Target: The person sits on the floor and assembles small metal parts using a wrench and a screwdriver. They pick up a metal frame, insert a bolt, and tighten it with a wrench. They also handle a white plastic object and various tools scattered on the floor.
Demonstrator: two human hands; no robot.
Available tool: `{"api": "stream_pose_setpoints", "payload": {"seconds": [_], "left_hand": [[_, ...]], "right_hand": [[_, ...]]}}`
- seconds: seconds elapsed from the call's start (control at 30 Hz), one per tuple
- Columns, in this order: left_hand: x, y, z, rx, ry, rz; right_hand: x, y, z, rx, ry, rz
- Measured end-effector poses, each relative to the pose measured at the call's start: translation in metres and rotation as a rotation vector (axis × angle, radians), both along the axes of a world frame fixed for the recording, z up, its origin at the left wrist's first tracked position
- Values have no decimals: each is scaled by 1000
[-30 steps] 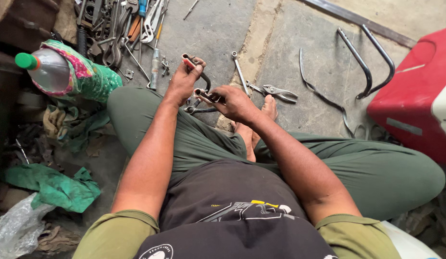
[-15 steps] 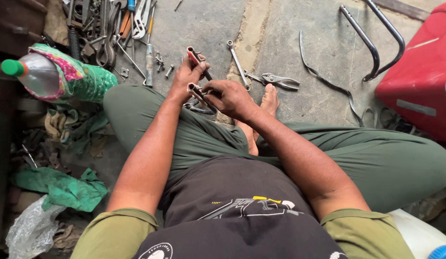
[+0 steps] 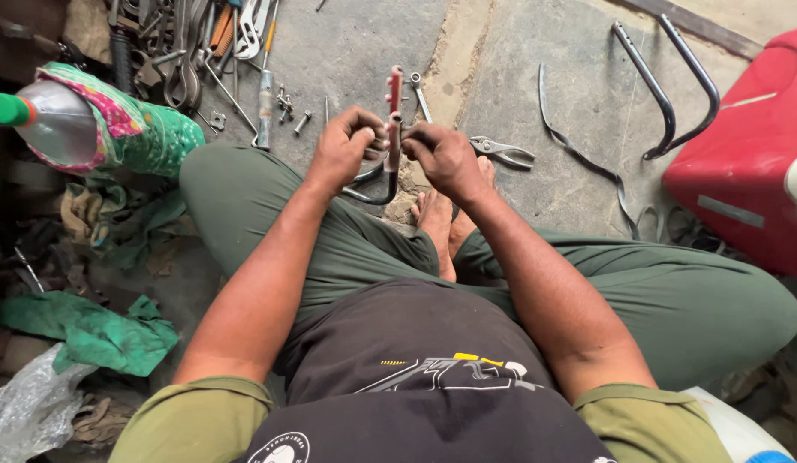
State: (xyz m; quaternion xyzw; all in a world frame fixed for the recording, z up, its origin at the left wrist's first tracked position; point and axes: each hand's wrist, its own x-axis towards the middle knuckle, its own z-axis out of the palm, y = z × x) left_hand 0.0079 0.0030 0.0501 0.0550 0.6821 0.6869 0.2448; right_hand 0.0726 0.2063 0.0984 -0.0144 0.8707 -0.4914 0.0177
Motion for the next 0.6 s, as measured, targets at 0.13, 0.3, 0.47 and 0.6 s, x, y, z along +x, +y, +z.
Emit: {"api": "stream_pose_setpoints", "payload": {"seconds": [0.13, 0.3, 0.47, 0.6], "left_hand": [[15, 1, 11, 181, -10, -72], [15, 2, 28, -44, 216, -85], [11, 7, 26, -73, 212, -96], [12, 6, 18, -164, 193, -85]], "right_hand": [[-3, 3, -12, -118, -81, -73], [-6, 0, -17, -135, -93, -106], [-4, -6, -20, -131, -105, -115], [-10, 8, -25, -168, -175, -40]]}}
